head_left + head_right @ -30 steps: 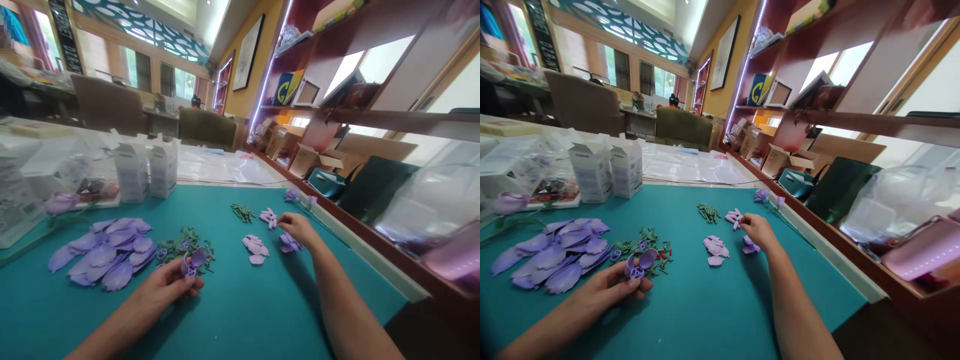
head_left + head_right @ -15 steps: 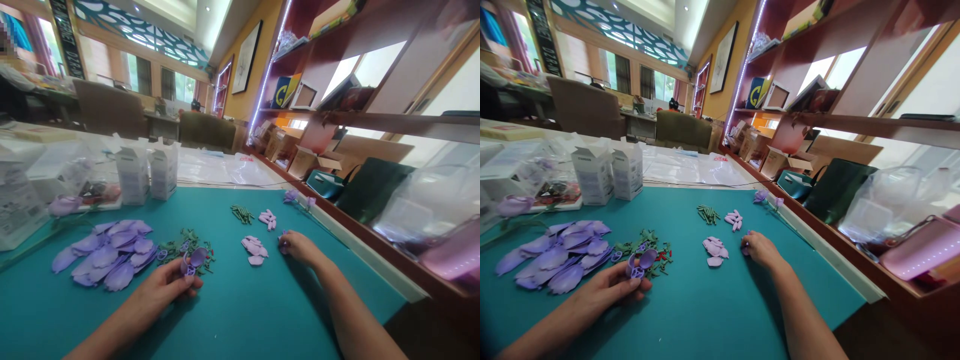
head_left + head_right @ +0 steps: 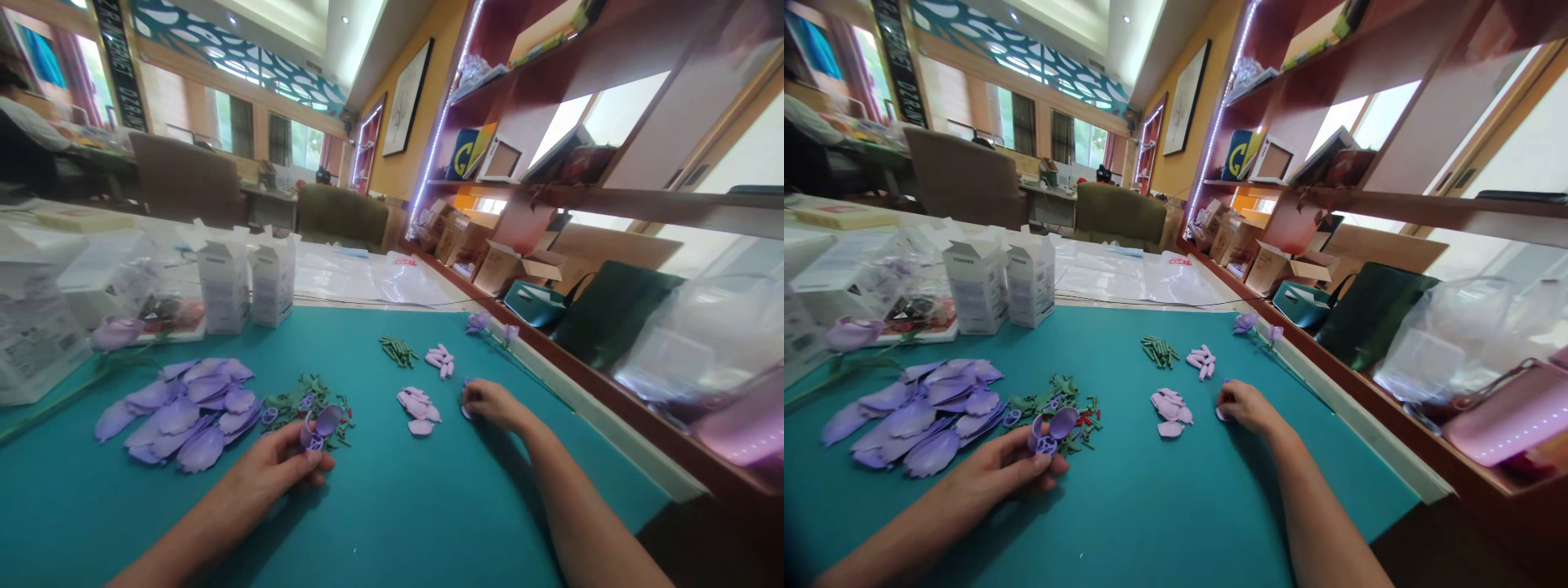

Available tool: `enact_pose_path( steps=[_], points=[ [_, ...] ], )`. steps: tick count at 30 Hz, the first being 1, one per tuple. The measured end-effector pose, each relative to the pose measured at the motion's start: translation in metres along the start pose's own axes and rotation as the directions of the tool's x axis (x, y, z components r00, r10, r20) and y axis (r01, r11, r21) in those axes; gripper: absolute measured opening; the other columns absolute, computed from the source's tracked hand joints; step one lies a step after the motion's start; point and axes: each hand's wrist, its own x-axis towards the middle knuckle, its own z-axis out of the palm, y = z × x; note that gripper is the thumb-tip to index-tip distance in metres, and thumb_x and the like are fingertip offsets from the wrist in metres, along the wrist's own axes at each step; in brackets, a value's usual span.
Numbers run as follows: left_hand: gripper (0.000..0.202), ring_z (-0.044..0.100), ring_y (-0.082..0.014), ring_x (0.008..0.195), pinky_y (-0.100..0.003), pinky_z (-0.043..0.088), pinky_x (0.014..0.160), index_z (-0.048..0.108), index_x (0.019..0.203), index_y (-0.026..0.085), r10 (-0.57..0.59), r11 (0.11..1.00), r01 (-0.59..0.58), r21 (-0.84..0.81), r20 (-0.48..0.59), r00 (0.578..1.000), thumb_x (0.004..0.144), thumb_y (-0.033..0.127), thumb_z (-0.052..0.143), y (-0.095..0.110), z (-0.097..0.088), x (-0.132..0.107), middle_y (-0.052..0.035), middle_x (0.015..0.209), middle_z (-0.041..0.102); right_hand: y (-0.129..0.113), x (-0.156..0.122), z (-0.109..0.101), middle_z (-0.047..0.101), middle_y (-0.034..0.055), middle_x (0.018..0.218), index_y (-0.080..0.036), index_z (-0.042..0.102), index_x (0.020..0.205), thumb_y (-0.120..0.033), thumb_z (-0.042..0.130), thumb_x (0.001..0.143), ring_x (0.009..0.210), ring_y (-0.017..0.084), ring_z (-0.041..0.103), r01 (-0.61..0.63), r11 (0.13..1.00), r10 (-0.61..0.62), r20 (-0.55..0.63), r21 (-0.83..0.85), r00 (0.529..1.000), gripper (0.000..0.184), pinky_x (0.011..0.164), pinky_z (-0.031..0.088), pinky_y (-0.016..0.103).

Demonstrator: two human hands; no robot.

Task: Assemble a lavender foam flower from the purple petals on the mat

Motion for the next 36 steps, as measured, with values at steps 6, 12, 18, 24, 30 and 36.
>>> enact_pose_path(
  steps=[6, 12, 18, 24, 30, 36],
  points=[
    [0.047, 0.065, -0.0218, 0.076, -0.033, 0.049, 0.075, 0.062, 0.103, 0.019, 0.022, 1.0, -0.021, 0.012, -0.006, 1.0, 0.067, 0.048, 0.066, 0.002, 0.001, -0.002, -0.0071, 0.085, 0.072, 0.003, -0.001, 0.002, 0.056, 0.0003, 0.067, -0.018, 0.053, 0.067, -0.019, 0.049, 0.068, 0.062, 0.014, 0.051, -0.017, 0.972, 0.02, -0.012, 0.235, 1.0, 0.005, 0.058, 0.041, 0.024],
    [0.047, 0.064, -0.0209, 0.074, -0.033, 0.049, 0.075, 0.062, 0.104, 0.019, 0.022, 1.0, -0.022, 0.0, -0.007, 1.0, 0.066, 0.047, 0.067, 0.001, 0.001, -0.001, -0.0063, 0.083, 0.071, 0.003, -0.001, 0.005, 0.049, -0.0038, 0.056, -0.019, 0.047, 0.071, -0.034, 0.048, 0.071, 0.048, 0.011, 0.048, -0.069, 0.898, 0.083, -0.012, 0.434, 0.997, 0.014, 0.046, 0.038, 0.022],
    [0.048, 0.065, -0.021, 0.077, -0.032, 0.048, 0.074, 0.061, 0.106, 0.019, 0.01, 1.0, -0.01, 0.004, 0.001, 1.0, 0.069, 0.048, 0.066, 0.003, 0.002, -0.004, -0.0067, 0.086, 0.071, 0.003, 0.0, 0.004, 0.051, -0.0033, 0.06, -0.019, 0.048, 0.078, -0.038, 0.05, 0.073, 0.046, 0.01, 0.048, -0.077, 0.879, 0.145, -0.109, 0.471, 0.983, 0.019, 0.042, 0.037, 0.021],
    [0.051, 0.065, -0.0213, 0.077, -0.031, 0.048, 0.071, 0.059, 0.106, 0.02, 0.015, 0.999, -0.017, 0.046, 0.037, 0.999, 0.068, 0.052, 0.066, -0.002, -0.003, 0.002, -0.0072, 0.088, 0.072, 0.003, 0.009, 0.003, 0.057, 0.0008, 0.068, -0.017, 0.054, 0.086, -0.029, 0.045, 0.077, 0.056, 0.013, 0.052, -0.075, 0.938, 0.155, -0.215, 0.34, 0.964, 0.018, 0.05, 0.042, 0.022],
    [0.049, 0.065, -0.0216, 0.076, -0.032, 0.048, 0.072, 0.06, 0.105, 0.02, 0.014, 0.999, -0.015, 0.031, 0.027, 1.0, 0.067, 0.051, 0.066, -0.003, -0.003, 0.003, -0.0073, 0.087, 0.072, 0.001, 0.023, 0.007, 0.065, 0.0078, 0.089, -0.018, 0.067, 0.097, -0.019, 0.045, 0.08, 0.065, 0.015, 0.057, -0.15, 0.987, 0.159, -0.189, 0.061, 0.969, 0.028, 0.058, 0.041, 0.024],
    [0.04, 0.064, -0.0203, 0.074, -0.031, 0.046, 0.07, 0.06, 0.101, 0.02, 0.027, 0.999, -0.027, 0.027, 0.011, 1.0, 0.07, 0.045, 0.065, 0.004, 0.002, -0.006, -0.0063, 0.085, 0.072, 0.001, 0.027, 0.011, 0.067, 0.0104, 0.087, -0.021, 0.071, 0.094, -0.017, 0.051, 0.08, 0.072, 0.018, 0.061, -0.174, 0.967, 0.155, -0.115, -0.187, 0.981, 0.025, 0.059, 0.038, 0.024]
  ],
)
